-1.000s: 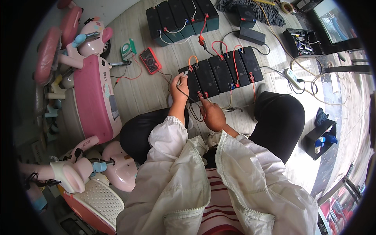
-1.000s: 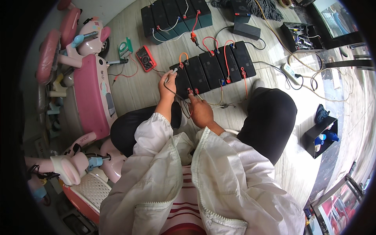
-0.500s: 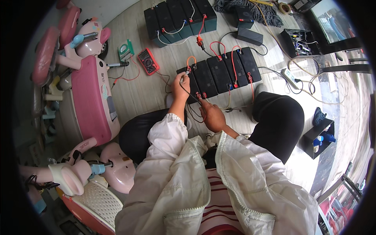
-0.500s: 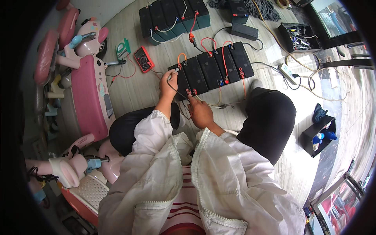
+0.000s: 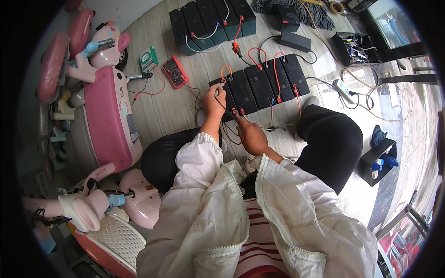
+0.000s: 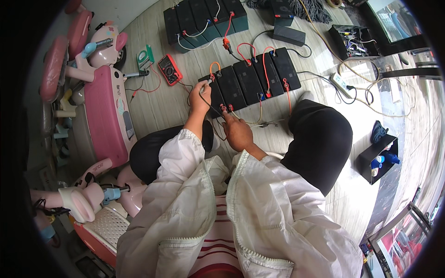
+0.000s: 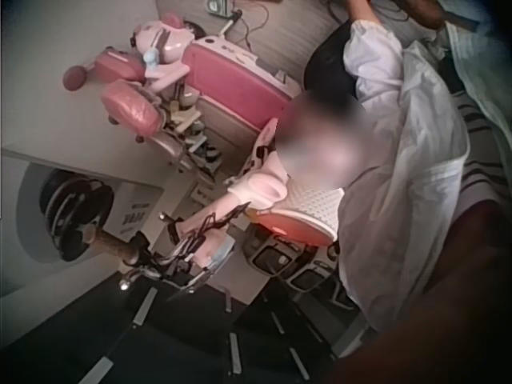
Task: The person sits on the floor and connects wires to a series of black battery packs using a multimeter. They attach probes to terminals, adjust connections, and test the circuit.
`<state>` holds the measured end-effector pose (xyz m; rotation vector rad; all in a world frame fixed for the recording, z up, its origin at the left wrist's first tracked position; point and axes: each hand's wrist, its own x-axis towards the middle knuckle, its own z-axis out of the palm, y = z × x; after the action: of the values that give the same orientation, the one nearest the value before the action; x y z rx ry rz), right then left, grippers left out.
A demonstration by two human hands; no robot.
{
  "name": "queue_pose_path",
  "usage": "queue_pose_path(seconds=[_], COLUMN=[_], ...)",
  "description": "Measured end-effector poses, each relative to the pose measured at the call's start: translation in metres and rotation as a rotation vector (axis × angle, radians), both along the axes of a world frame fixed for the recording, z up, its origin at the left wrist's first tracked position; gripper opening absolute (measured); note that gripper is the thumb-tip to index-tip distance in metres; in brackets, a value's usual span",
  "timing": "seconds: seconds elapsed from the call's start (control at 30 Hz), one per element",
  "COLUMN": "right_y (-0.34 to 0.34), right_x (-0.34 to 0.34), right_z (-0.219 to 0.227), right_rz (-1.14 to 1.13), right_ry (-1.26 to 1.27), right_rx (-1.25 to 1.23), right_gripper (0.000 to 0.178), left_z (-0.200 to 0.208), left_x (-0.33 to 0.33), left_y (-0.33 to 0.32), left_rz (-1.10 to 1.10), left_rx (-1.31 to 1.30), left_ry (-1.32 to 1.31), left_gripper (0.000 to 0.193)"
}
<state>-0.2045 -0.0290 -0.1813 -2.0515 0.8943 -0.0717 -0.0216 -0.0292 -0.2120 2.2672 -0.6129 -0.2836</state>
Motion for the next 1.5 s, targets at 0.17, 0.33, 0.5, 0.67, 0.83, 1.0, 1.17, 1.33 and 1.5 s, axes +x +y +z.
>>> queue_pose_path(seconds=[0.17,0.33,0.5,0.67,0.83,1.0,1.17,1.33,1.5], right_y=[-0.001,0.0,0.0,-0.001,-0.002,-0.005,-0.004,-0.003,-0.003], right_x=[-0.001,0.001,0.001,0.001,0.002,0.004,0.004,0.006,0.006], right_z=[0.003,-0.002,-0.003,0.0,-0.004,0.007,0.001,-0.001,-0.003], right_rz=[-0.009,-0.008,-0.01,-0.003,0.01,0.028,0.027,0.028,0.023], right_ry=[-0.005,-0.048,-0.028,-0.023,-0.064,-0.002,-0.042,-0.029,-0.038], right_rx=[0.002,-0.021,-0.021,-0.014,-0.032,0.032,0.002,-0.002,-0.007], right_gripper=[0.037,0.036,0.035,0.036,0.038,0.039,0.038,0.039,0.039], left_z=[0.007,0.003,0.003,-0.001,-0.003,-0.002,0.002,0.005,0.009], left_x=[-0.001,-0.002,-0.001,0.0,0.004,0.008,0.01,0.013,0.015], left_y=[-0.002,0.0,0.001,0.002,-0.001,-0.003,-0.005,-0.007,-0.01], left_rz=[0.001,0.027,0.027,0.002,-0.047,-0.126,-0.164,-0.159,-0.159], left_rx=[0.019,-0.003,0.007,-0.021,0.013,0.039,0.04,0.039,0.127], left_ry=[0.017,-0.004,0.039,0.021,-0.057,-0.054,-0.048,-0.024,0.037], left_gripper=[0.022,0.021,0.026,0.026,0.022,0.022,0.021,0.019,0.027])
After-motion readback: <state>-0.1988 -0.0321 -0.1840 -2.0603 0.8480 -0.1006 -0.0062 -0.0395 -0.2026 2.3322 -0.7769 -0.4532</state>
